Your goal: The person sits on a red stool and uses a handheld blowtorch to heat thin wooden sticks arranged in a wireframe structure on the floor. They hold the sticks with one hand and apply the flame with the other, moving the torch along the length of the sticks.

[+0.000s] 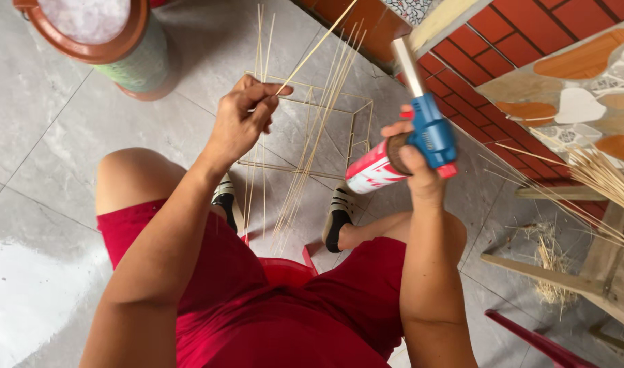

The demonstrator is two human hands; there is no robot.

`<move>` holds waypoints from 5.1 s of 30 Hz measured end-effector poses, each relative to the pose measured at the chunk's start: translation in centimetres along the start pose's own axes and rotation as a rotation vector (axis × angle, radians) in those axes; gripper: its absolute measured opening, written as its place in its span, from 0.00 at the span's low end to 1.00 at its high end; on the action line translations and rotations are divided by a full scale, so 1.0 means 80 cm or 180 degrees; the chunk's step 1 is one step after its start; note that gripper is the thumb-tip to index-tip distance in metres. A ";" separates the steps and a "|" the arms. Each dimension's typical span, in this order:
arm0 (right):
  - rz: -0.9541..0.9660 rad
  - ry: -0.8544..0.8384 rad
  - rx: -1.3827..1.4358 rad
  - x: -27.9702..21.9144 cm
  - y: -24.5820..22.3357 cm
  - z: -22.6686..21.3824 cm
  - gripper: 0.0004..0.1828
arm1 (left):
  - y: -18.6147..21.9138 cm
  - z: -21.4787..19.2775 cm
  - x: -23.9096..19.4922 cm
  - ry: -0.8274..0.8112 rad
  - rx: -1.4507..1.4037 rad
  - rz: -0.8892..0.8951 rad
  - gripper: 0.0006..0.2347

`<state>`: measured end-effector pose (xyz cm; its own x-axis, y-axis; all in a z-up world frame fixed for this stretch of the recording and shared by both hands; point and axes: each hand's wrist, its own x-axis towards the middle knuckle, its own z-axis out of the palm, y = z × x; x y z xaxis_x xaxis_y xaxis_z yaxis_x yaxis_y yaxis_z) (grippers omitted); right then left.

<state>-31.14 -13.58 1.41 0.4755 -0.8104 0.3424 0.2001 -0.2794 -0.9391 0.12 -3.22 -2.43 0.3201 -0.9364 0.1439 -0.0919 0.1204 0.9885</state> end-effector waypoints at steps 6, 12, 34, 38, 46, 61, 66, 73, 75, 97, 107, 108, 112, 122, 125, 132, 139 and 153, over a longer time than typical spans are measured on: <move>0.0286 -0.0473 -0.0169 -0.002 0.024 0.058 0.30 | -0.030 -0.001 0.038 0.0633 -0.0085 0.0646 0.08; 0.0678 -0.0321 0.0640 0.019 0.036 0.105 0.37 | -0.037 0.024 0.051 0.1016 -0.1629 0.0288 0.03; 0.0623 -0.0112 0.1026 0.062 0.046 0.109 0.39 | 0.074 -0.020 -0.023 0.1044 0.2361 0.2168 0.09; 0.0549 -0.0116 0.1066 0.062 0.033 0.115 0.37 | 0.048 -0.034 0.004 0.0302 0.2362 0.1471 0.10; 0.0596 -0.0223 0.0839 0.053 0.029 0.109 0.38 | 0.019 -0.057 0.006 0.0356 0.1056 0.0229 0.08; 0.0459 -0.0873 0.0279 0.017 0.018 0.130 0.30 | 0.026 -0.058 0.013 0.1010 0.1601 0.0398 0.09; 0.0489 -0.0652 0.0228 0.024 0.017 0.118 0.32 | 0.024 -0.059 0.010 0.0965 0.1670 0.0485 0.09; 0.0469 -0.0590 0.0185 0.025 0.017 0.115 0.33 | 0.023 -0.061 0.008 0.0950 0.1690 0.0455 0.09; 0.0456 -0.0645 0.0215 0.023 0.017 0.118 0.33 | 0.024 -0.061 0.007 0.0933 0.1690 0.0456 0.09; 0.0599 -0.0571 0.0136 0.024 0.016 0.114 0.35 | 0.036 -0.064 0.003 0.0650 0.1619 0.0197 0.10; 0.0634 -0.0504 0.0119 0.025 0.017 0.111 0.34 | 0.030 -0.067 0.003 0.0620 0.1731 0.0386 0.10; 0.0541 -0.0447 0.0208 0.028 0.016 0.109 0.33 | 0.030 -0.067 0.002 0.0625 0.1747 0.0444 0.10; 0.0454 -0.0254 0.0364 0.037 0.009 0.095 0.35 | 0.032 -0.068 0.001 0.0604 0.1732 0.0529 0.10; 0.0502 0.0041 0.0250 0.042 0.000 0.063 0.40 | 0.039 -0.067 -0.001 0.0543 0.1745 0.0621 0.09; 0.0453 0.0092 0.0272 0.044 -0.001 0.057 0.39 | 0.043 -0.066 -0.001 0.0515 0.1756 0.0585 0.09; 0.0332 0.0337 0.0303 0.047 -0.005 0.042 0.37 | 0.050 -0.066 -0.003 0.0428 0.1826 0.0561 0.10; 0.0112 0.0556 0.0328 0.054 -0.006 0.019 0.34 | 0.052 -0.068 -0.006 0.0418 0.1940 0.0515 0.09; -0.0223 0.0901 0.0475 0.061 -0.013 -0.036 0.32 | 0.052 -0.065 -0.007 0.0318 0.1987 0.0205 0.10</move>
<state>-31.51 -18.76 3.97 0.2034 -0.9087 0.3645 0.3572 -0.2778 -0.8918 4.45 -0.49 1.88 0.3793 -0.8947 0.2358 -0.6368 -0.0676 0.7681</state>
